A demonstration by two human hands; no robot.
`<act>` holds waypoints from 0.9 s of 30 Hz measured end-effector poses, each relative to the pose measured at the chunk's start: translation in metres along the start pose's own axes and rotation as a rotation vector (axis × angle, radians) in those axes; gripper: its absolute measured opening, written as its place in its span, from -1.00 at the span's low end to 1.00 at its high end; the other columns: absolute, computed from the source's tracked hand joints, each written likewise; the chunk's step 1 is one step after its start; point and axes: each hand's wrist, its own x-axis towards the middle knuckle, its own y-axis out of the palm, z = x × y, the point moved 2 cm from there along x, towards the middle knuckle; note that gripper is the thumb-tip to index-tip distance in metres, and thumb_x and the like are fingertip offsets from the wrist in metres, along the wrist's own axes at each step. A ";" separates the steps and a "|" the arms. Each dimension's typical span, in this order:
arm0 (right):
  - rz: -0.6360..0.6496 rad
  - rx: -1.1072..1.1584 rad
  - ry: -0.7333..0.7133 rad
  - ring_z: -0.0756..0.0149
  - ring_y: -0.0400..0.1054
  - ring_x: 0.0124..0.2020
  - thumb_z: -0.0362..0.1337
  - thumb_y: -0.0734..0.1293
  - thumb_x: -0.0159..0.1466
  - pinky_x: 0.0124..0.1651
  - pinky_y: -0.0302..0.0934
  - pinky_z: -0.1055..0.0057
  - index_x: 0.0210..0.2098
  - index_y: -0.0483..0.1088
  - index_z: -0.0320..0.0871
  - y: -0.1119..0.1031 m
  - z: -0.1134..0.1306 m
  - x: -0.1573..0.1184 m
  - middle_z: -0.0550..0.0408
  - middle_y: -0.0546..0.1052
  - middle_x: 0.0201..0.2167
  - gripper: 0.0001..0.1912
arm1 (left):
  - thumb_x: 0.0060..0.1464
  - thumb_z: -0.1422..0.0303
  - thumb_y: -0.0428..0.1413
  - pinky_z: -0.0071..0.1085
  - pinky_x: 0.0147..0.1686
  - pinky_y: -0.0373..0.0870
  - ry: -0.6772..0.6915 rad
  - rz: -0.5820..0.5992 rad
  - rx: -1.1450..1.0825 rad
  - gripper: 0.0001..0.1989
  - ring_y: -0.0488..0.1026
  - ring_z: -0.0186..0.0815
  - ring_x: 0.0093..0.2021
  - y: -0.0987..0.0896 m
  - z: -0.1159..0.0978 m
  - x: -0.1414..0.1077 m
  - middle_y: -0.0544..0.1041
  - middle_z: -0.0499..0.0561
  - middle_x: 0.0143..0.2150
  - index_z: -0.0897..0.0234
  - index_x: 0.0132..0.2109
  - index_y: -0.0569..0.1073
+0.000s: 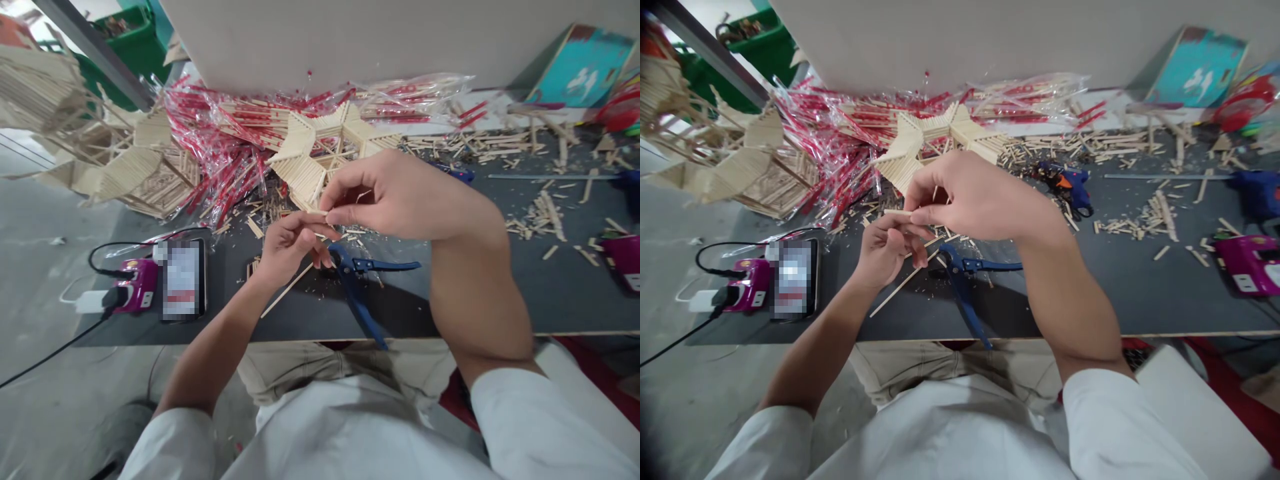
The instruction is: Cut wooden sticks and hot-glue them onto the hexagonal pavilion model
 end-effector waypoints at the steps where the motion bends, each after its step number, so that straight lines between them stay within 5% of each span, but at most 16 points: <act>1: 0.029 0.068 0.018 0.36 0.40 -0.38 -0.30 0.40 0.35 -0.34 0.23 0.40 -0.30 0.58 -0.09 0.000 -0.002 0.001 0.15 0.59 -0.40 -0.90 | 0.29 -0.07 0.24 -0.52 -0.61 0.51 -0.011 -0.031 0.018 -0.54 0.64 -0.33 -0.52 0.000 0.000 0.000 0.74 0.10 -0.18 0.25 0.00 0.60; 7: 0.169 0.318 -0.002 0.45 0.35 -0.44 -0.18 0.46 0.33 -0.37 0.21 0.48 -0.33 0.53 -0.14 0.008 -0.021 0.012 0.19 0.54 -0.45 -0.83 | 0.24 0.00 0.31 -0.53 -0.63 0.48 -0.008 -0.110 0.106 -0.61 0.61 -0.36 -0.55 0.001 -0.002 0.001 0.72 0.03 -0.28 0.25 -0.10 0.58; 18: 0.052 0.187 -0.033 0.35 0.46 -0.32 -0.28 0.46 0.31 -0.28 0.29 0.41 -0.19 0.52 -0.13 0.012 -0.022 0.014 0.15 0.60 -0.34 -0.90 | 0.14 -0.01 0.39 -0.55 -0.67 0.43 -0.140 -0.169 0.119 -0.58 0.53 -0.43 -0.62 0.006 -0.006 0.002 0.69 0.02 -0.38 0.30 -0.24 0.61; 20: -0.016 0.215 -0.033 0.30 0.52 -0.27 -0.34 0.49 0.27 -0.22 0.36 0.38 -0.02 0.49 -0.13 0.010 -0.019 0.011 0.13 0.62 -0.28 -0.71 | 0.13 0.00 0.40 -0.57 -0.67 0.41 -0.199 -0.176 0.107 -0.59 0.52 -0.44 -0.62 0.006 -0.005 0.003 0.68 0.02 -0.40 0.31 -0.24 0.63; 23: -0.070 0.116 -0.032 0.27 0.54 -0.26 -0.38 0.55 0.19 -0.20 0.38 0.36 0.09 0.47 -0.13 0.008 -0.016 0.006 0.11 0.63 -0.23 -0.51 | 0.07 0.03 0.44 -0.60 -0.69 0.38 -0.279 -0.209 0.070 -0.59 0.51 -0.44 -0.62 0.005 -0.004 0.004 0.66 0.00 -0.44 0.32 -0.27 0.64; 27: -0.106 -0.144 -0.047 0.33 0.49 -0.35 -0.44 0.56 0.13 -0.30 0.28 0.40 -0.08 0.54 -0.21 0.010 -0.015 0.005 0.09 0.61 -0.25 -0.65 | 0.02 0.11 0.49 -0.63 -0.72 0.34 -0.318 -0.216 -0.017 -0.65 0.48 -0.47 -0.64 0.005 -0.004 0.005 0.62 -0.03 -0.49 0.31 -0.31 0.65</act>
